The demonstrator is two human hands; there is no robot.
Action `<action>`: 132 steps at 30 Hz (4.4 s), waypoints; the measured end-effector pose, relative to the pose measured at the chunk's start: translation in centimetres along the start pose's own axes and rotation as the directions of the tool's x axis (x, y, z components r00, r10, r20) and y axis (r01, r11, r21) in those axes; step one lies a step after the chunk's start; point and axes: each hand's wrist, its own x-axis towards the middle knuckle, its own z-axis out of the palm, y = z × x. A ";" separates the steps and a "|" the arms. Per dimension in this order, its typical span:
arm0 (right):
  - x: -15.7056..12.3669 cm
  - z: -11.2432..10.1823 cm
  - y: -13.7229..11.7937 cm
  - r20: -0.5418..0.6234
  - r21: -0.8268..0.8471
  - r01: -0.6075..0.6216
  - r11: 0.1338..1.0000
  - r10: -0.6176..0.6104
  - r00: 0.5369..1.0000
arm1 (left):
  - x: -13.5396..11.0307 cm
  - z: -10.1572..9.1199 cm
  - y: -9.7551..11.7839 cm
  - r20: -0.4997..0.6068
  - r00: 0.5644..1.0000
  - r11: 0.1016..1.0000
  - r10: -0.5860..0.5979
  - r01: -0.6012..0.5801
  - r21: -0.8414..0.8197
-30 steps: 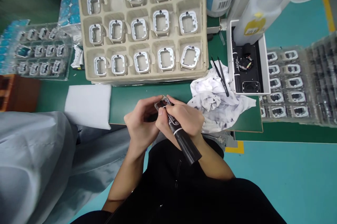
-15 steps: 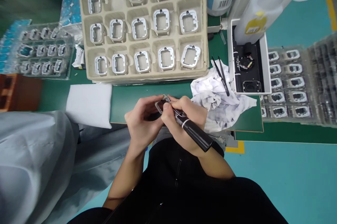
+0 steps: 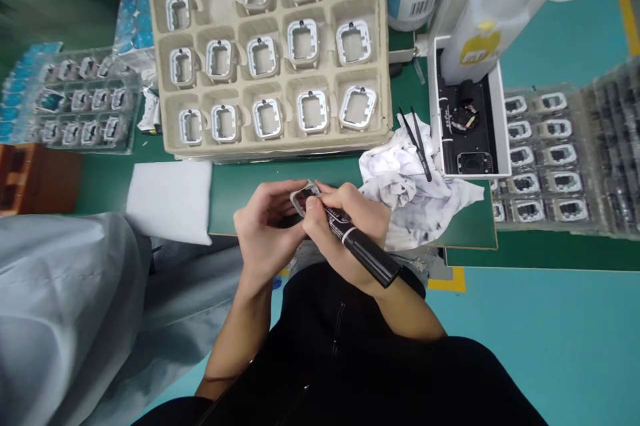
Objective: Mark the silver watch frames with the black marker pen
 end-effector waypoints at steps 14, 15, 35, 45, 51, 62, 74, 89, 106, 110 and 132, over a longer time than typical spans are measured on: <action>-1.1 -0.3 0.8 -0.034 0.102 -0.050 0.994 0.054 0.998 | 0.5 -0.3 0.5 0.031 0.999 0.989 -0.044 0.048 -0.141; -1.1 -0.3 0.7 -0.034 0.100 -0.052 0.994 0.056 0.998 | 0.5 -0.3 0.5 0.032 0.999 0.989 -0.039 0.044 -0.142; -0.9 -0.4 0.5 -0.011 0.034 -0.032 0.999 0.032 0.999 | -0.3 -0.3 -0.7 0.032 0.997 0.996 0.068 -0.070 0.052; -0.9 -0.3 0.6 -0.012 0.026 -0.046 0.999 0.046 0.999 | -0.2 -0.3 -0.4 0.037 0.997 0.996 0.068 -0.069 0.047; -0.9 -0.4 0.4 -0.007 0.014 -0.063 0.998 0.063 0.998 | -0.3 -0.3 -0.5 0.032 0.997 0.996 0.074 -0.076 0.039; -1.0 -0.4 0.5 -0.022 0.011 -0.060 0.998 0.060 0.998 | -0.3 -0.4 -0.5 0.043 0.998 0.997 0.048 -0.050 0.056; -1.4 -0.3 0.7 -0.042 0.083 -0.087 0.993 0.090 0.995 | 0.1 -0.4 0.2 0.043 0.998 0.997 -0.038 0.041 -0.071; -1.3 -0.5 0.5 -0.021 0.090 -0.094 0.992 0.096 0.995 | 0.1 -0.6 0.1 0.026 0.998 0.997 -0.060 0.061 -0.043; -2.0 -0.7 1.1 -0.185 0.257 -0.104 0.961 0.155 0.971 | 2.2 -4.5 -0.3 -0.042 0.987 0.960 0.156 -0.141 0.242; -2.3 -0.5 1.6 -0.213 0.287 -0.105 0.952 0.171 0.962 | 8.5 -7.7 0.2 -0.098 0.951 0.914 0.294 -0.249 0.321; -1.8 -0.5 1.7 -0.156 0.072 -0.028 0.997 0.039 0.987 | 34.1 -2.1 -4.0 0.162 0.974 0.750 0.158 -0.225 0.622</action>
